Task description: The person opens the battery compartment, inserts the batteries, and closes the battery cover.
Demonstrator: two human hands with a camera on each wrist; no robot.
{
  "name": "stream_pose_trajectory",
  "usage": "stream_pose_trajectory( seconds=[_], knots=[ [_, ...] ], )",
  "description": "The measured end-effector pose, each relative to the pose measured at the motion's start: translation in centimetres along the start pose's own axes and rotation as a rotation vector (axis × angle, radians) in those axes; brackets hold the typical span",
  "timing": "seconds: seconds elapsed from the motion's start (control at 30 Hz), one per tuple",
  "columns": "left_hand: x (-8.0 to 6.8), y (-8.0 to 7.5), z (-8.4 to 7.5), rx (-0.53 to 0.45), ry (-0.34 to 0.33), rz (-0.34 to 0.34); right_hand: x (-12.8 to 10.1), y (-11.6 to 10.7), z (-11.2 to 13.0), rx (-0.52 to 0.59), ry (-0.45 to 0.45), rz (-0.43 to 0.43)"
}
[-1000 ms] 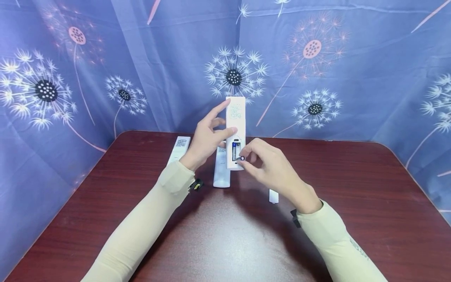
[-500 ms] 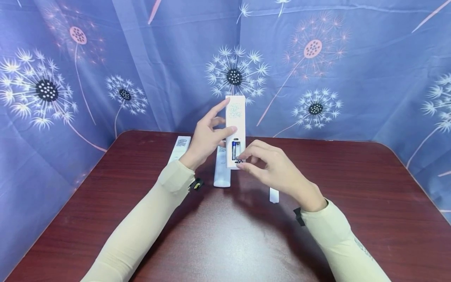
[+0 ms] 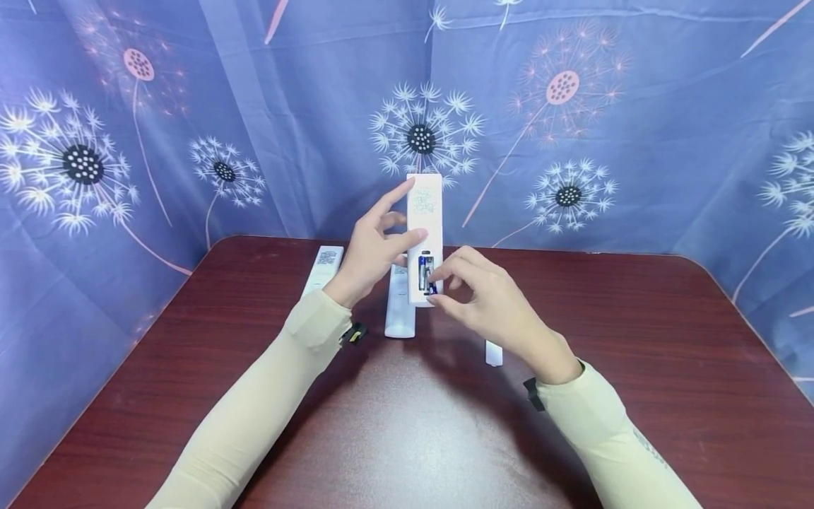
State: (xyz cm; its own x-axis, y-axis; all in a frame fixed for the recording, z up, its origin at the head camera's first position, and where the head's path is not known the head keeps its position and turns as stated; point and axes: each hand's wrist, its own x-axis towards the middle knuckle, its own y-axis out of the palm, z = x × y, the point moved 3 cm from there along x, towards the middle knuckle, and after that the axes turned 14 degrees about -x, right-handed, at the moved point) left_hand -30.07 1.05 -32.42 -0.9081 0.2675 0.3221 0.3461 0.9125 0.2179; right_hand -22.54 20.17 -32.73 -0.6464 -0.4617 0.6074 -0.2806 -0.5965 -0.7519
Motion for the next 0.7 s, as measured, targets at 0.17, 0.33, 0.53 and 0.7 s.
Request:
stream_pose_trajectory(
  seconds=[0.17, 0.33, 0.53, 0.7],
  knots=[
    [0.0, 0.0, 0.1, 0.005, -0.001, -0.001, 0.1, 0.1, 0.1, -0.039, 0.044, -0.061],
    [0.1, 0.0, 0.1, 0.006, 0.008, 0.011, 0.0, 0.2, -0.1, -0.043, 0.095, -0.051],
    [0.0, 0.1, 0.0, -0.006, 0.025, 0.047, 0.0, 0.2, -0.8, -0.009, 0.147, 0.002],
    [0.0, 0.1, 0.0, -0.033, 0.041, 0.078, 0.0, 0.3, -1.4, 0.034, 0.154, 0.036]
  ],
)
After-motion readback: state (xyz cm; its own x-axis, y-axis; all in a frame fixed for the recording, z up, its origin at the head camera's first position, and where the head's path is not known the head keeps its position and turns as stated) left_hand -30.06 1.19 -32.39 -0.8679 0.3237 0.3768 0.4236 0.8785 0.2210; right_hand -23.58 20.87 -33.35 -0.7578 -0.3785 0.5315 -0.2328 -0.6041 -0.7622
